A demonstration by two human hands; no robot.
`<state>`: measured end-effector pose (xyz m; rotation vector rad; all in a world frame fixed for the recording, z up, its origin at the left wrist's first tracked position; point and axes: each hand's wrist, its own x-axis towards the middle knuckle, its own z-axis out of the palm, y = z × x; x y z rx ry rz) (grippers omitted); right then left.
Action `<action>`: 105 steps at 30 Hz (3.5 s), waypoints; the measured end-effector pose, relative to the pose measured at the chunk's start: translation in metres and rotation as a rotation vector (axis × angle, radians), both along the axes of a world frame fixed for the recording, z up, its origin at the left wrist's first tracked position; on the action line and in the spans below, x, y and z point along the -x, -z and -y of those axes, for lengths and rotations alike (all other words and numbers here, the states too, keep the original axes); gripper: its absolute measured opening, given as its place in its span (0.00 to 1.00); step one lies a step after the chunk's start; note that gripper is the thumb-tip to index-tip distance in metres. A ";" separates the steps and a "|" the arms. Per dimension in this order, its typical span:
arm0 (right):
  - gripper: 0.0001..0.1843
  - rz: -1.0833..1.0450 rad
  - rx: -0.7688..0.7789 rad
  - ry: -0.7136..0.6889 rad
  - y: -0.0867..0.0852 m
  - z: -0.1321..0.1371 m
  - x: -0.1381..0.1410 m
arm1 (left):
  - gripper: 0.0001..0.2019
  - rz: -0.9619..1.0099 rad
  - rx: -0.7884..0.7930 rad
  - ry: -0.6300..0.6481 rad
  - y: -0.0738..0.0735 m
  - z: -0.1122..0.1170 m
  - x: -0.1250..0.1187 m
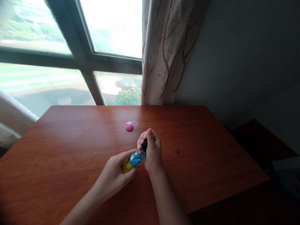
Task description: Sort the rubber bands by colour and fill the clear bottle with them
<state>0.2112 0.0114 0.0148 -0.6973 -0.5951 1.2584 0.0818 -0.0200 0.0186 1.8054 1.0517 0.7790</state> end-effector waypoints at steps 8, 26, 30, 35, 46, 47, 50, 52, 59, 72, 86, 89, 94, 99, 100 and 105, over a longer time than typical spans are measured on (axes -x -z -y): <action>0.24 -0.188 0.015 0.002 -0.002 0.001 0.003 | 0.15 0.089 0.061 -0.039 0.003 0.000 -0.004; 0.09 -0.180 0.046 -0.042 0.003 0.001 0.003 | 0.16 0.066 0.020 -0.077 0.003 0.000 -0.002; 0.12 -0.168 0.020 -0.038 0.003 0.002 0.002 | 0.17 0.095 0.034 -0.087 0.003 0.001 -0.002; 0.13 -0.153 -0.014 -0.050 0.000 0.004 0.004 | 0.20 0.114 0.041 -0.105 0.004 0.000 -0.002; 0.15 0.001 -0.077 -0.151 -0.002 0.008 -0.002 | 0.18 0.107 0.034 -0.115 0.003 0.001 -0.002; 0.14 0.018 -0.088 -0.164 -0.003 0.009 -0.003 | 0.18 0.104 0.026 -0.108 0.003 0.001 -0.002; 0.12 0.019 -0.108 -0.167 -0.005 0.010 -0.006 | 0.20 0.110 0.005 -0.096 0.003 0.002 -0.003; 0.10 0.003 -0.099 -0.155 -0.005 0.010 -0.006 | 0.21 0.119 0.003 -0.104 0.004 0.002 -0.004; 0.18 -0.047 -0.045 -0.137 -0.009 0.011 -0.005 | 0.19 0.110 0.000 -0.103 0.005 0.002 -0.003; 0.18 -0.178 -0.021 -0.125 0.002 0.005 -0.003 | 0.19 0.111 0.020 -0.097 0.005 -0.001 -0.004; 0.15 -0.149 -0.097 -0.162 0.001 0.005 -0.008 | 0.18 0.087 -0.006 -0.084 0.009 -0.003 -0.005; 0.08 -0.187 -0.073 -0.144 0.000 0.005 -0.007 | 0.20 0.089 -0.006 -0.079 0.008 -0.003 -0.006; 0.06 -0.251 0.014 -0.123 0.001 0.003 -0.007 | 0.21 0.049 -0.031 -0.075 0.010 -0.002 -0.006; 0.08 -0.391 0.172 -0.048 0.004 -0.004 -0.010 | 0.22 -0.025 -0.080 -0.069 0.014 -0.001 -0.005; 0.08 -0.421 0.193 -0.035 0.005 -0.005 -0.011 | 0.22 -0.036 -0.085 -0.070 0.014 -0.001 -0.005; 0.07 -0.512 0.231 -0.037 0.006 -0.005 -0.012 | 0.20 -0.027 -0.082 -0.073 0.014 -0.001 -0.005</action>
